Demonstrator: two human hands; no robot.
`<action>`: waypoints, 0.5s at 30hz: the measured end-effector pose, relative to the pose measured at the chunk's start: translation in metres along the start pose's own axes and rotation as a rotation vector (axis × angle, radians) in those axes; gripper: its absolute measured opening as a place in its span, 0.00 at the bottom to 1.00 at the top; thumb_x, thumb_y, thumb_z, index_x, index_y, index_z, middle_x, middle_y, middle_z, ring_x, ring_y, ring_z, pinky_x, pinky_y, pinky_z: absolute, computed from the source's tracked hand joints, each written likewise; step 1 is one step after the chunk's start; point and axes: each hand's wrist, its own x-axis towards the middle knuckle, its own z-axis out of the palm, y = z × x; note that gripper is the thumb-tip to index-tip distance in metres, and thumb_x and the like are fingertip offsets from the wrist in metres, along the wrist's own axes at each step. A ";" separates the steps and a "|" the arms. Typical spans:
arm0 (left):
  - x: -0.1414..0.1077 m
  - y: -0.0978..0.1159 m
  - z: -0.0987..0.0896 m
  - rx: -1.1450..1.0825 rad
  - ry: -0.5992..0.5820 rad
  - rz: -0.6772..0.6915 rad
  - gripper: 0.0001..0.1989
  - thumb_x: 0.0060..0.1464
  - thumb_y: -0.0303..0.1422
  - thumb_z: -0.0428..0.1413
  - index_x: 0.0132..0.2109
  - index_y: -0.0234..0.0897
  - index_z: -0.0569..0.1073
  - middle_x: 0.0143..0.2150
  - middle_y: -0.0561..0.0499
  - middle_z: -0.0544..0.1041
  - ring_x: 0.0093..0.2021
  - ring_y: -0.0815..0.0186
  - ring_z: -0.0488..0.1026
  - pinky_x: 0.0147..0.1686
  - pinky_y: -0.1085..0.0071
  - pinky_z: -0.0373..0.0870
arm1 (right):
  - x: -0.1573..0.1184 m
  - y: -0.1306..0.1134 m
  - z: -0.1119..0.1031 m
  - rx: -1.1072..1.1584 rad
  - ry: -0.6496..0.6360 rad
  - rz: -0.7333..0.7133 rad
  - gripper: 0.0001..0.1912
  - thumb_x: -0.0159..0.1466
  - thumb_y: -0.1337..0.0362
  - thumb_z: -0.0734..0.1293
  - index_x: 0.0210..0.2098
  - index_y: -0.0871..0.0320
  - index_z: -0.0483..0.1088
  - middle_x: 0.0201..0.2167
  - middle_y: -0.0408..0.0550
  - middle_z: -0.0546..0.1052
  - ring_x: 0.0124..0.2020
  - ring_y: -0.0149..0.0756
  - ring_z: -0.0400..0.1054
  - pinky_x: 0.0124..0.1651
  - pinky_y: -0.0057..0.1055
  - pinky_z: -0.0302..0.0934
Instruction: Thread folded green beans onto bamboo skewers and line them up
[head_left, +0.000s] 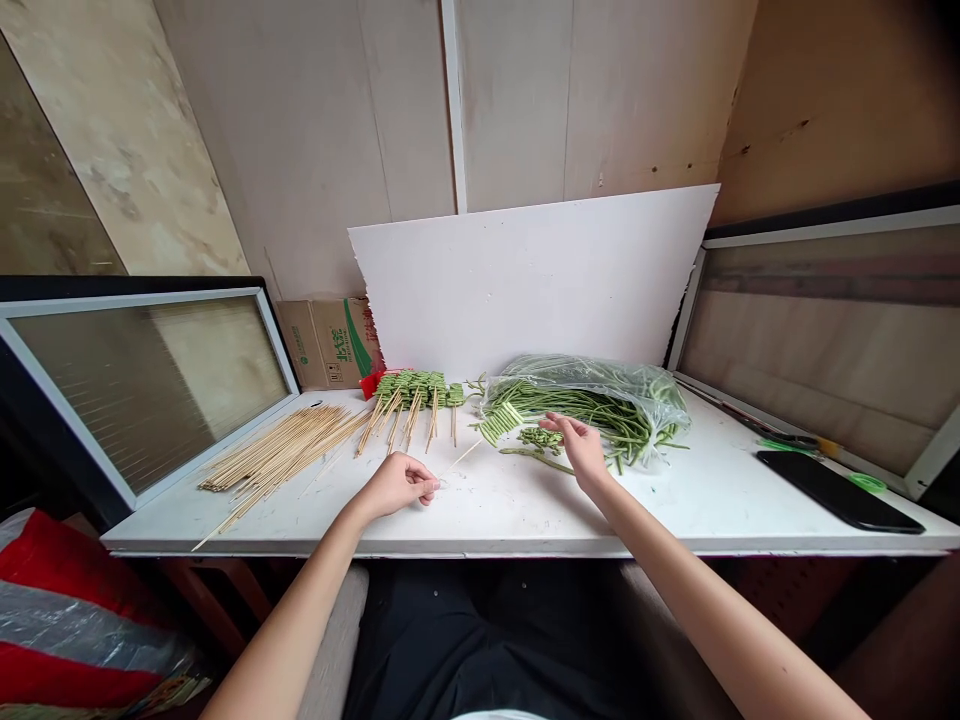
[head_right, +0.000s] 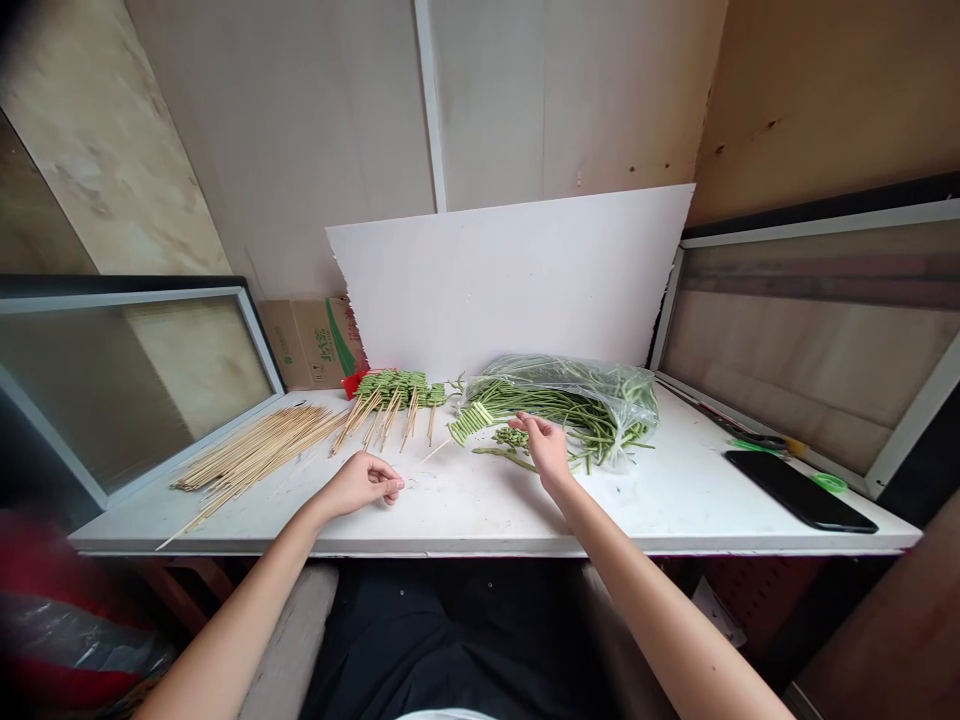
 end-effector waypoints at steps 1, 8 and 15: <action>0.003 -0.003 0.002 -0.039 0.047 -0.019 0.16 0.52 0.43 0.69 0.35 0.33 0.83 0.30 0.43 0.84 0.31 0.58 0.83 0.38 0.64 0.81 | 0.003 0.001 -0.003 -0.004 0.024 -0.008 0.22 0.62 0.43 0.69 0.35 0.54 0.85 0.55 0.56 0.82 0.57 0.56 0.73 0.46 0.41 0.67; 0.031 -0.003 0.019 -0.068 0.372 -0.132 0.09 0.58 0.35 0.64 0.35 0.31 0.81 0.31 0.44 0.85 0.28 0.62 0.83 0.33 0.69 0.79 | 0.006 0.012 -0.009 -0.012 0.041 0.018 0.17 0.60 0.50 0.70 0.33 0.56 0.82 0.49 0.58 0.84 0.50 0.55 0.76 0.45 0.40 0.68; 0.085 0.024 0.017 0.340 0.454 -0.235 0.10 0.59 0.35 0.61 0.31 0.36 0.82 0.35 0.45 0.86 0.29 0.61 0.81 0.33 0.69 0.74 | 0.001 0.017 -0.001 -0.085 0.008 -0.048 0.16 0.62 0.51 0.68 0.31 0.57 0.81 0.50 0.57 0.83 0.50 0.53 0.76 0.47 0.42 0.68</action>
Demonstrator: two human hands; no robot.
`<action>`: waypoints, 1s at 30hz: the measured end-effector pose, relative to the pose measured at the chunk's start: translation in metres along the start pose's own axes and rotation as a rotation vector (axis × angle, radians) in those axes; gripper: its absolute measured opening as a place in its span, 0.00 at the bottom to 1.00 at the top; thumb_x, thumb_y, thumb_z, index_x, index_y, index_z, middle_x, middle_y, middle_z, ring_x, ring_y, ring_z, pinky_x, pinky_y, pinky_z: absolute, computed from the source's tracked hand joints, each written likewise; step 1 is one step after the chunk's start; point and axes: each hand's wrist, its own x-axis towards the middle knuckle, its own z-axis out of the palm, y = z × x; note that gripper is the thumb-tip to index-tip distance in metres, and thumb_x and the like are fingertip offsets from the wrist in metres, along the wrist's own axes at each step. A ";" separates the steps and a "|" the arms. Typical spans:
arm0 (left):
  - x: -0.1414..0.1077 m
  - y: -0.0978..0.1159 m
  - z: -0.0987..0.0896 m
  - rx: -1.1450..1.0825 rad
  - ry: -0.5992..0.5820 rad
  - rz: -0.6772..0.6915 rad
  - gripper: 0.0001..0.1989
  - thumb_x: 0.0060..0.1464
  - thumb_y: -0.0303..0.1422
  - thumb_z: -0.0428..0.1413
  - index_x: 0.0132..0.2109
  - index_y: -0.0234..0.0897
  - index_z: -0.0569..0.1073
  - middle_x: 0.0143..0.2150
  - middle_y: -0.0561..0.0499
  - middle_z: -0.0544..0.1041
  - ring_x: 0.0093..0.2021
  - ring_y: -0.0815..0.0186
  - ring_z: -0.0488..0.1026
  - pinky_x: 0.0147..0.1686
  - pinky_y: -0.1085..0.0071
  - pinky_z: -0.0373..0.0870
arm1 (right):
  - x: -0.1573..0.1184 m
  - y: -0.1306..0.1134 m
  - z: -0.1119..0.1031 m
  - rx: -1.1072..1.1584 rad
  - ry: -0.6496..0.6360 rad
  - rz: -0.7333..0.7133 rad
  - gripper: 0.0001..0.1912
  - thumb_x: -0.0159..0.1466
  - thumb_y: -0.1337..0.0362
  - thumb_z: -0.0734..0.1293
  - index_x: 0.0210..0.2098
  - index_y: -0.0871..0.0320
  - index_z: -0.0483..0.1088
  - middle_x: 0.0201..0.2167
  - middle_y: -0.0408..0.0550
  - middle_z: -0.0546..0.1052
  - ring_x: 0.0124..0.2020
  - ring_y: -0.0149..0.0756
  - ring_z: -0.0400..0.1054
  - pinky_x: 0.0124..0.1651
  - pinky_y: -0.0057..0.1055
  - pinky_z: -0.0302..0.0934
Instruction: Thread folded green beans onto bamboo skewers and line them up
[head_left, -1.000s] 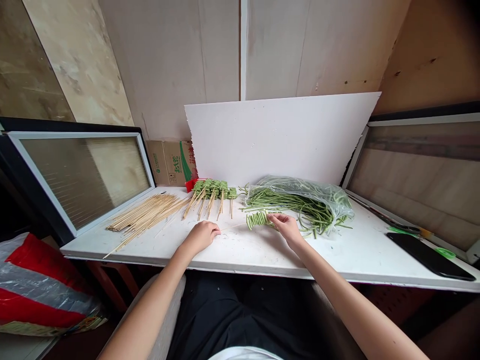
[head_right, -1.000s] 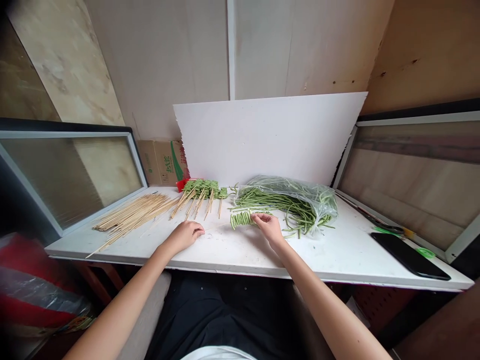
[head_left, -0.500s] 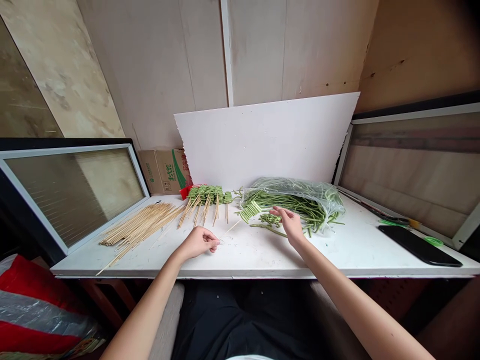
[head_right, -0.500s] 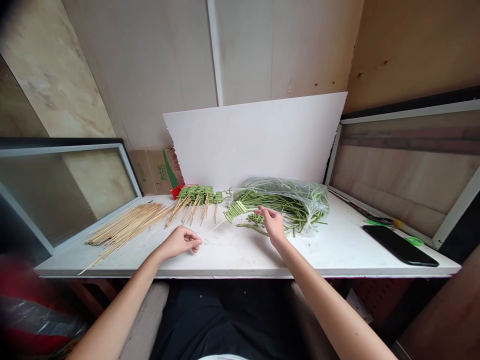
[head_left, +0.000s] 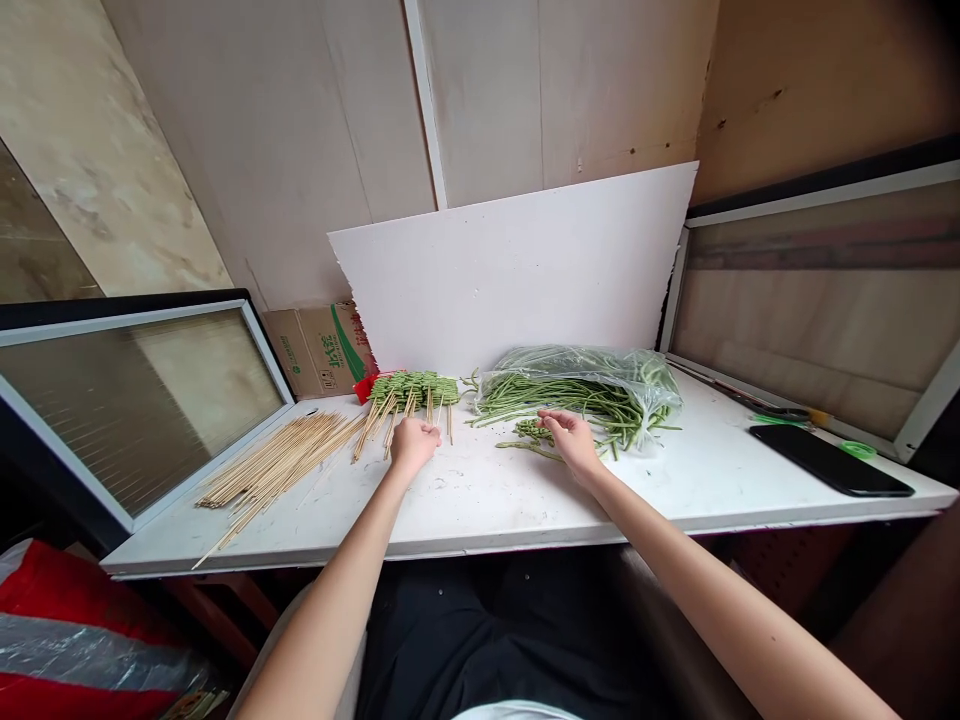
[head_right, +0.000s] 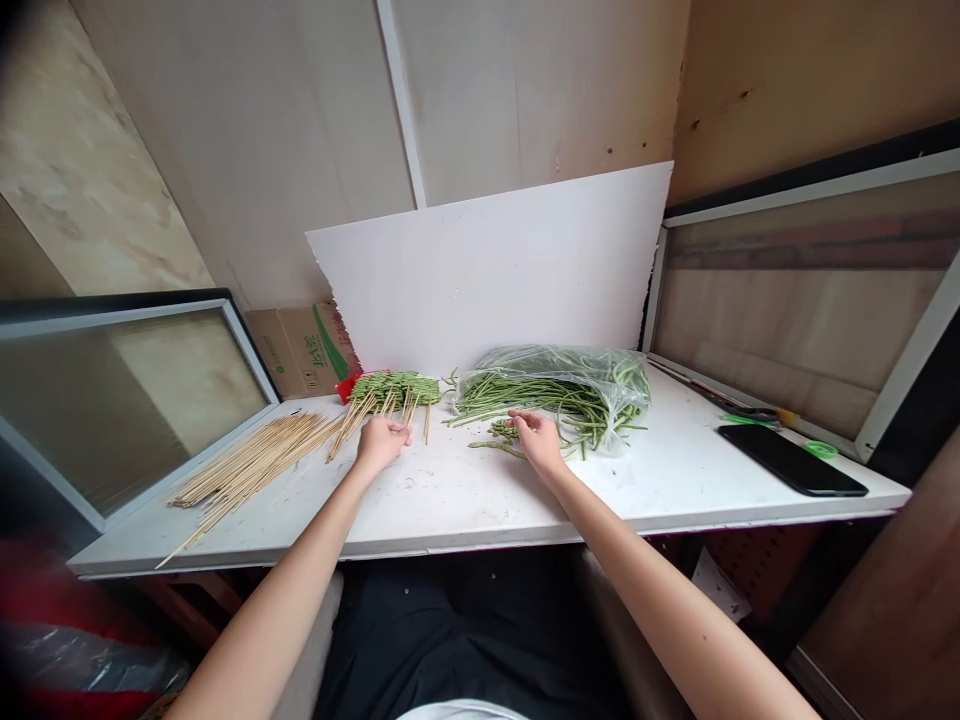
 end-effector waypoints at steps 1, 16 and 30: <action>0.008 0.005 0.002 0.060 0.011 -0.010 0.10 0.58 0.34 0.61 0.30 0.37 0.81 0.35 0.44 0.86 0.32 0.59 0.82 0.34 0.68 0.73 | 0.000 0.001 0.001 -0.008 -0.007 -0.014 0.16 0.62 0.51 0.69 0.32 0.57 0.81 0.48 0.57 0.84 0.50 0.53 0.76 0.49 0.43 0.68; 0.085 0.044 0.047 0.324 -0.021 -0.146 0.10 0.52 0.32 0.67 0.41 0.35 0.79 0.40 0.38 0.84 0.44 0.51 0.82 0.38 0.66 0.73 | -0.003 0.001 0.004 0.015 -0.057 0.032 0.19 0.63 0.54 0.67 0.42 0.62 0.81 0.39 0.58 0.85 0.42 0.48 0.79 0.45 0.40 0.71; 0.098 0.037 0.065 0.468 0.023 -0.103 0.08 0.58 0.32 0.62 0.44 0.32 0.78 0.49 0.34 0.83 0.47 0.50 0.82 0.39 0.66 0.74 | -0.005 -0.013 0.001 -0.191 -0.001 -0.234 0.17 0.67 0.58 0.63 0.43 0.57 0.82 0.39 0.52 0.85 0.41 0.45 0.76 0.42 0.36 0.68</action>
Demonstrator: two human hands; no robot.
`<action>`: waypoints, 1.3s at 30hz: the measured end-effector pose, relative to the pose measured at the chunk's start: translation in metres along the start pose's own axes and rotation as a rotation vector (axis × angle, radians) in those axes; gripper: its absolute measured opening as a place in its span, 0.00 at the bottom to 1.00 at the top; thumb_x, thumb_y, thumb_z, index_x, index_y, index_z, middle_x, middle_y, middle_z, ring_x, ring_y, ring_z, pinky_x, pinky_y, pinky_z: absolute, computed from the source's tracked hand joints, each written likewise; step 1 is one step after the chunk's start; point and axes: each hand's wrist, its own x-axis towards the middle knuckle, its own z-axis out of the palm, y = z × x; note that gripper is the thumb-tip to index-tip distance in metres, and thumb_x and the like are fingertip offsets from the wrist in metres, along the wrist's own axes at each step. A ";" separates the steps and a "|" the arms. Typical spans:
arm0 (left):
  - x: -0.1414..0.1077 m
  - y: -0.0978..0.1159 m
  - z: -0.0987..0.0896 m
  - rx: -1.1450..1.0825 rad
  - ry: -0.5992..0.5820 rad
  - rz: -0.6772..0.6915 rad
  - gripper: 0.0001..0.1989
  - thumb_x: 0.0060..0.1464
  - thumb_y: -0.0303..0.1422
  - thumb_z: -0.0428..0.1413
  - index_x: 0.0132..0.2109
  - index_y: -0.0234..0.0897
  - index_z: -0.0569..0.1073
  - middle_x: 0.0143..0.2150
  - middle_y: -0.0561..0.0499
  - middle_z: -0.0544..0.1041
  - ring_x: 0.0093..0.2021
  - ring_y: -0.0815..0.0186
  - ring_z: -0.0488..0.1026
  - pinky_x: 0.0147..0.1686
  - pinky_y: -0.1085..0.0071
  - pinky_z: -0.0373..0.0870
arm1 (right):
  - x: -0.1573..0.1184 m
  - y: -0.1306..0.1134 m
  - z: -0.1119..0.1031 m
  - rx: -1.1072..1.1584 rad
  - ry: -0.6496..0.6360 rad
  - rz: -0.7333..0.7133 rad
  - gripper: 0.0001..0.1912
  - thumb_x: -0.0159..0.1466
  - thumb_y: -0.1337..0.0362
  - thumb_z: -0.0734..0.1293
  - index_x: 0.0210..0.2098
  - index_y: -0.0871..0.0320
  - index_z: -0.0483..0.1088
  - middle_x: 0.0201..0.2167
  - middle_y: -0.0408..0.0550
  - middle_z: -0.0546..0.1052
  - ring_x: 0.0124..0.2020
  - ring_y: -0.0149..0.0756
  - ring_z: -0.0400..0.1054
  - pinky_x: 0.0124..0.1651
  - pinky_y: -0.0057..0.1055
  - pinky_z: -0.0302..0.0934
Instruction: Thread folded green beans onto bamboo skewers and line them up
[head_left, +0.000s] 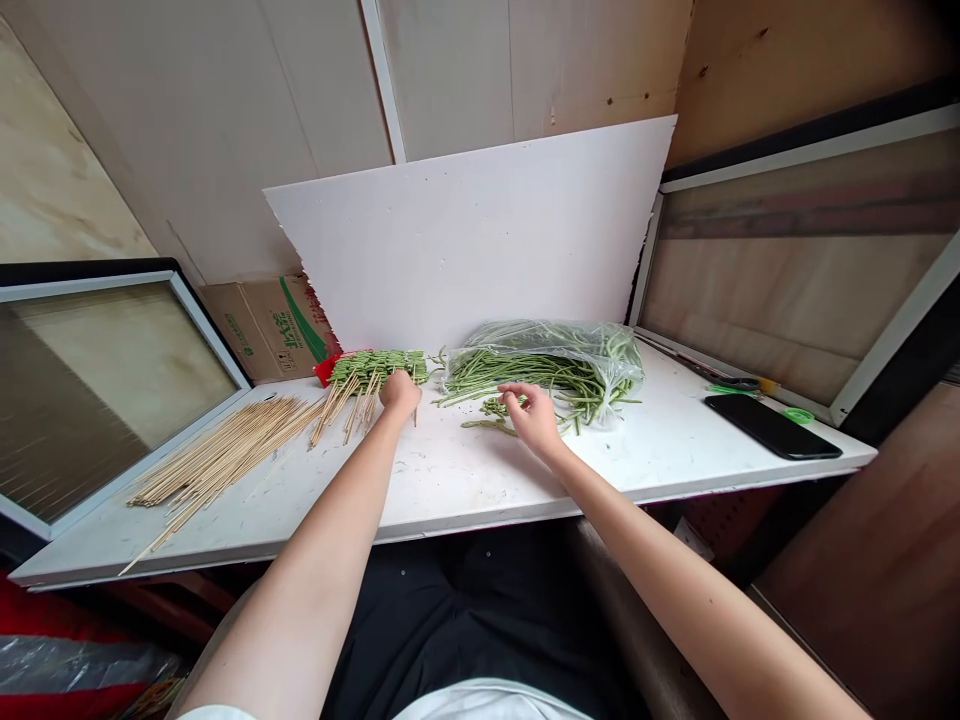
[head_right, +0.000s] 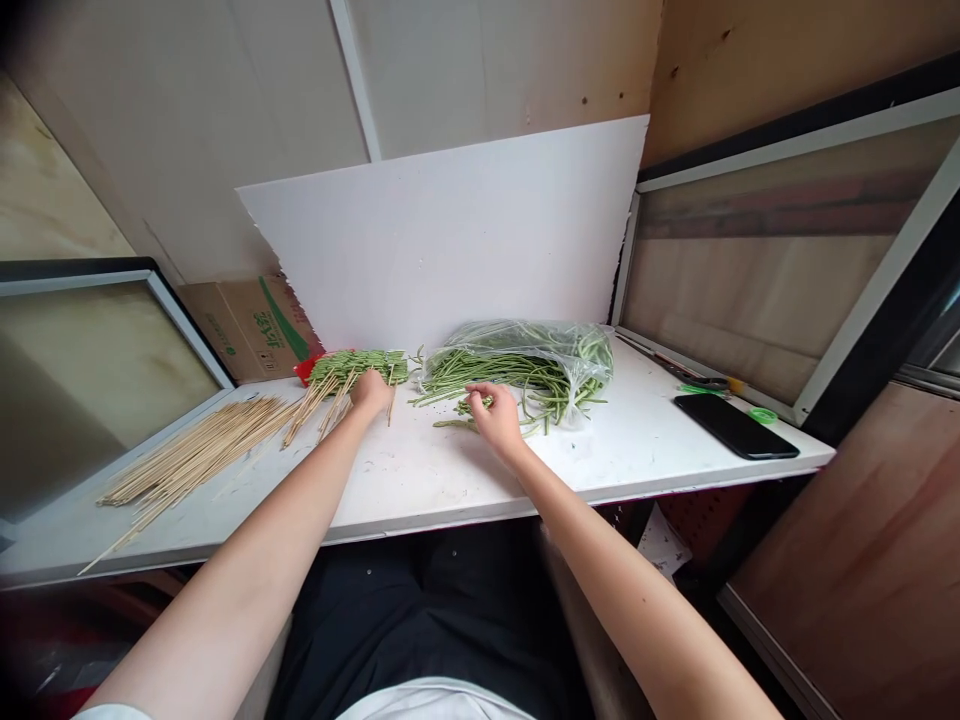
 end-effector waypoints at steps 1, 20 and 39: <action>0.000 -0.002 -0.001 0.003 0.001 -0.005 0.08 0.58 0.31 0.62 0.44 0.32 0.79 0.48 0.34 0.83 0.47 0.50 0.82 0.38 0.66 0.74 | 0.004 -0.003 -0.005 -0.002 0.017 0.009 0.17 0.67 0.57 0.64 0.44 0.57 0.82 0.39 0.53 0.85 0.40 0.45 0.75 0.41 0.36 0.68; -0.003 -0.010 0.002 0.116 -0.057 0.018 0.13 0.52 0.31 0.66 0.45 0.34 0.80 0.49 0.33 0.83 0.49 0.48 0.82 0.42 0.65 0.76 | 0.050 -0.015 -0.083 0.089 0.351 0.025 0.16 0.62 0.60 0.67 0.43 0.60 0.82 0.35 0.53 0.84 0.38 0.44 0.77 0.41 0.37 0.70; -0.031 -0.017 -0.002 0.081 0.085 0.197 0.14 0.67 0.36 0.52 0.40 0.35 0.80 0.38 0.39 0.82 0.41 0.53 0.79 0.38 0.66 0.70 | 0.044 -0.002 -0.074 0.017 0.252 0.074 0.19 0.62 0.59 0.64 0.43 0.62 0.82 0.35 0.54 0.84 0.39 0.44 0.76 0.47 0.39 0.70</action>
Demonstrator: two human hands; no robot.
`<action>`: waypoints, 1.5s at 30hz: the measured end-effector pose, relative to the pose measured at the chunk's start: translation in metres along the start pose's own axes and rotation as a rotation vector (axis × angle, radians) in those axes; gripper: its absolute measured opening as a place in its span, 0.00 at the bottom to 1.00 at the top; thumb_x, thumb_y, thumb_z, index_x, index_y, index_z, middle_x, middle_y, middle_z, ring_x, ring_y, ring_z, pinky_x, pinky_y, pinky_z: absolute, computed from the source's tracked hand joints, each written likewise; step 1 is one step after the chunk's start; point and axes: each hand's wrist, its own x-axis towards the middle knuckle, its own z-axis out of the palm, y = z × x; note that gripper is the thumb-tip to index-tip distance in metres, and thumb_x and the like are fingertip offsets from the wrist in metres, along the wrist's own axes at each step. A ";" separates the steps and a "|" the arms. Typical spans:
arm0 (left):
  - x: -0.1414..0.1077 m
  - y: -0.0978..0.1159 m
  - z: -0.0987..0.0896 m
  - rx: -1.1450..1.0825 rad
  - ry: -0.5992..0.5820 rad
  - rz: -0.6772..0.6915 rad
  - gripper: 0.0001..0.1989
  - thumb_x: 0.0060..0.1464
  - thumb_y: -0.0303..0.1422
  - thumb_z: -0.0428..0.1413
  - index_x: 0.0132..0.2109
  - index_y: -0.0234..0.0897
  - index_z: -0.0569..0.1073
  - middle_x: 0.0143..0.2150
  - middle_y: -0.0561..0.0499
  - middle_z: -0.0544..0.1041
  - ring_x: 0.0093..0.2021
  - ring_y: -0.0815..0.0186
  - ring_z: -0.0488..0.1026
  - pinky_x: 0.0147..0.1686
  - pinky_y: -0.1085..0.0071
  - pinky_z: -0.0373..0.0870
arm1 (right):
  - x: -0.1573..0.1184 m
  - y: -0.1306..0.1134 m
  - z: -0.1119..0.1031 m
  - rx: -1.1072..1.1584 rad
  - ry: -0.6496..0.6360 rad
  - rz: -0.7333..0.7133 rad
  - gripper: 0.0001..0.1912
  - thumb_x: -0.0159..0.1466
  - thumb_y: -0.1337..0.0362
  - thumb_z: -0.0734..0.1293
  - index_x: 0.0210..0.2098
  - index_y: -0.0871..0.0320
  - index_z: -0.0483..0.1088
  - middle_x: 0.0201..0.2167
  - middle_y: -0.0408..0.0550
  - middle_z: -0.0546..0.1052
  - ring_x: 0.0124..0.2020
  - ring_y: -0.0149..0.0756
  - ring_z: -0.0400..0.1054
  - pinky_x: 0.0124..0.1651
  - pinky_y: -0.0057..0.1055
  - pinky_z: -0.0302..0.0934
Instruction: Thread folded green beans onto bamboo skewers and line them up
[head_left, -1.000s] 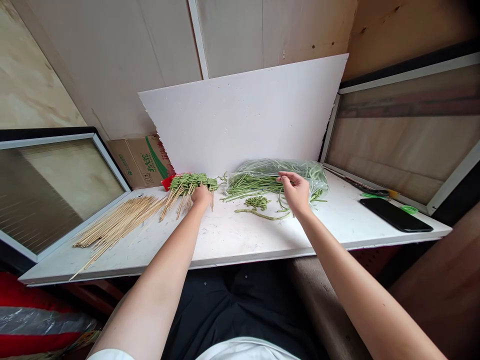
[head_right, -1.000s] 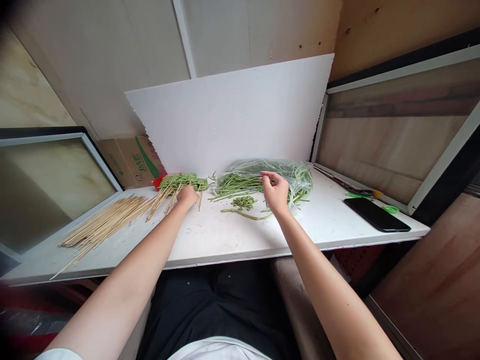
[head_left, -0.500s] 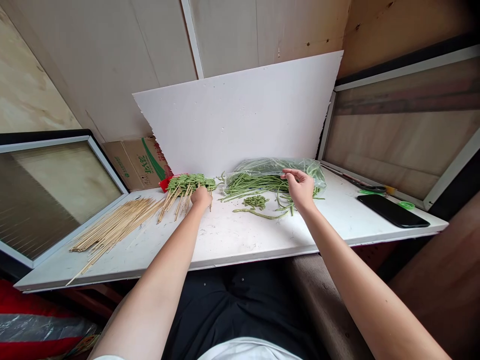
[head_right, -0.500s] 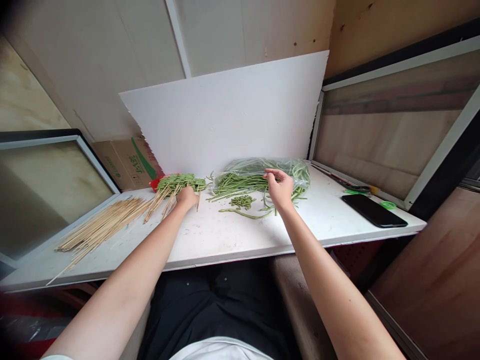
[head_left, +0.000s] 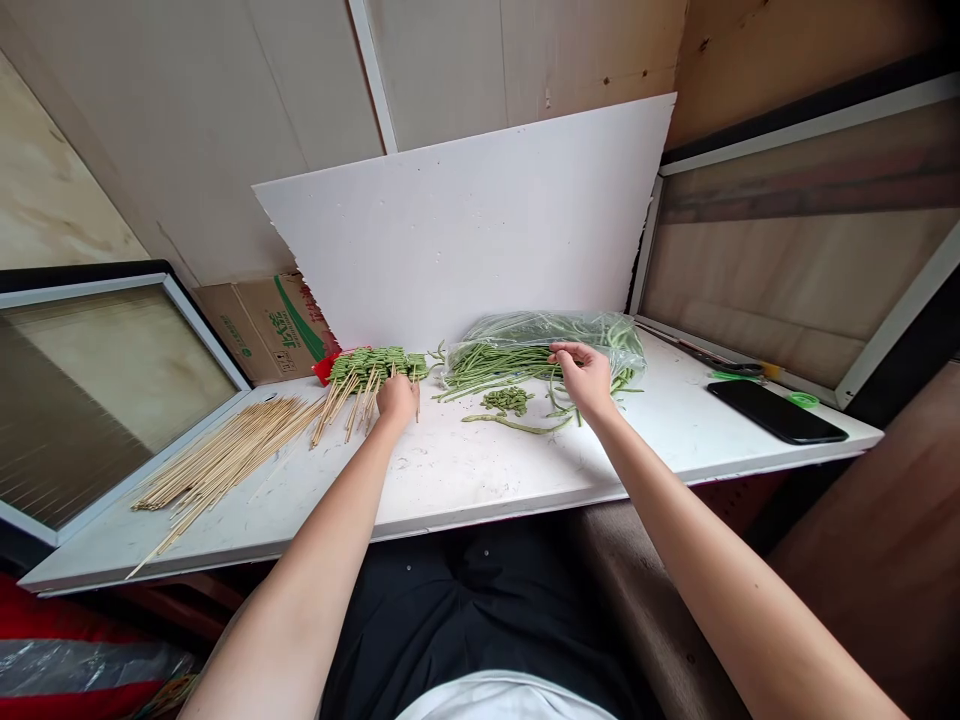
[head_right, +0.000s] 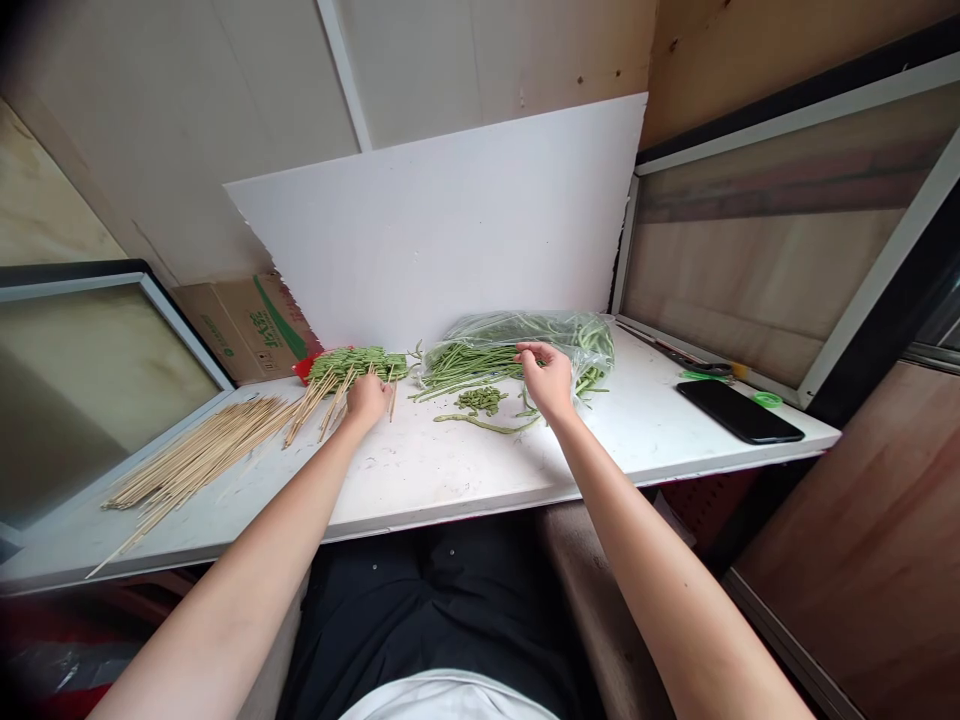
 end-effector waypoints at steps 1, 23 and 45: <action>-0.002 0.000 0.000 -0.003 0.007 0.002 0.15 0.68 0.36 0.51 0.40 0.35 0.80 0.37 0.39 0.82 0.40 0.53 0.79 0.37 0.66 0.70 | -0.001 0.000 0.001 -0.007 -0.007 0.004 0.19 0.62 0.59 0.64 0.43 0.62 0.82 0.35 0.54 0.84 0.39 0.45 0.76 0.47 0.39 0.69; -0.003 -0.002 0.018 0.030 -0.024 0.018 0.14 0.67 0.34 0.51 0.41 0.35 0.81 0.41 0.37 0.83 0.46 0.52 0.80 0.43 0.67 0.73 | -0.008 0.008 0.010 -0.012 -0.074 0.042 0.18 0.61 0.59 0.64 0.41 0.61 0.82 0.34 0.53 0.84 0.40 0.45 0.77 0.44 0.37 0.68; -0.003 0.014 0.017 0.088 -0.046 0.011 0.17 0.66 0.41 0.54 0.46 0.32 0.80 0.48 0.33 0.82 0.50 0.47 0.81 0.45 0.62 0.74 | -0.003 0.009 -0.005 -0.355 -0.786 -0.089 0.12 0.57 0.52 0.75 0.31 0.54 0.84 0.32 0.51 0.85 0.30 0.42 0.75 0.31 0.33 0.65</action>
